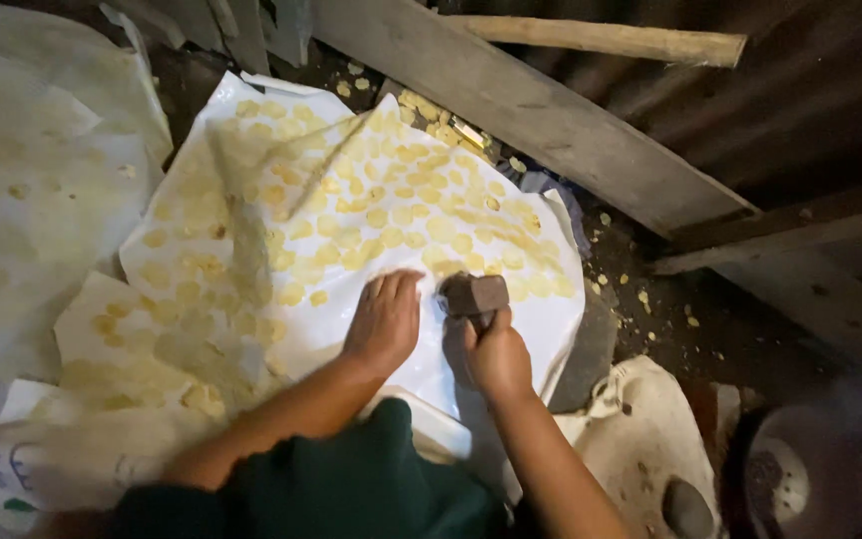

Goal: The person uses a stone pestle to crush dark seeds in a mortar, then transfers the crushed material onto a white sheet. They use a hammer to flatten the material into thin, round discs. The person also stirs dark seeds in a wok over a fire and adds more seeds to the mortar.

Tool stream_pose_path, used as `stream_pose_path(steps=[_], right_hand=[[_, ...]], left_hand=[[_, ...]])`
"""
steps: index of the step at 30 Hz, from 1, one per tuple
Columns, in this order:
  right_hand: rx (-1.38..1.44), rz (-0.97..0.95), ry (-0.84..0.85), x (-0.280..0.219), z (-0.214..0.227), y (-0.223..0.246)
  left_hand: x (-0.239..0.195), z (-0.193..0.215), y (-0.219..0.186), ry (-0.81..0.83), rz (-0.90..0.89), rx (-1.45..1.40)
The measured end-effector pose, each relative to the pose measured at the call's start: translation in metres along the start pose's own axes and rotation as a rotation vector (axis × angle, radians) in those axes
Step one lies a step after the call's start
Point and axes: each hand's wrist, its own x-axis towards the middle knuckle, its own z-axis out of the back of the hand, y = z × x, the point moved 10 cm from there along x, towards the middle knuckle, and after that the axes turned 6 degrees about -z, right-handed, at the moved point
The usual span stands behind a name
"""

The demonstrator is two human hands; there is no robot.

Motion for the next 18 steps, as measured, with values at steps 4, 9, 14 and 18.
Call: stream_pose_path(steps=[4, 9, 14, 18], right_hand=[[-0.158, 0.047, 0.094, 0.005, -0.014, 0.006], [0.003, 0.052, 0.165, 0.026, 0.027, 0.025], [-0.004, 0.056, 0.048, -0.003, 0.040, 0.046], [-0.056, 0.065, 0.139, 0.023, -0.004, 0.016]], left_hand=[[-0.018, -0.014, 0.013, 0.019, -0.109, -0.086], [-0.018, -0.012, 0.016, -0.012, -0.136, -0.055], [-0.013, 0.004, 0.014, 0.000, -0.149, 0.043], [-0.010, -0.005, 0.012, 0.018, -0.173, -0.009]])
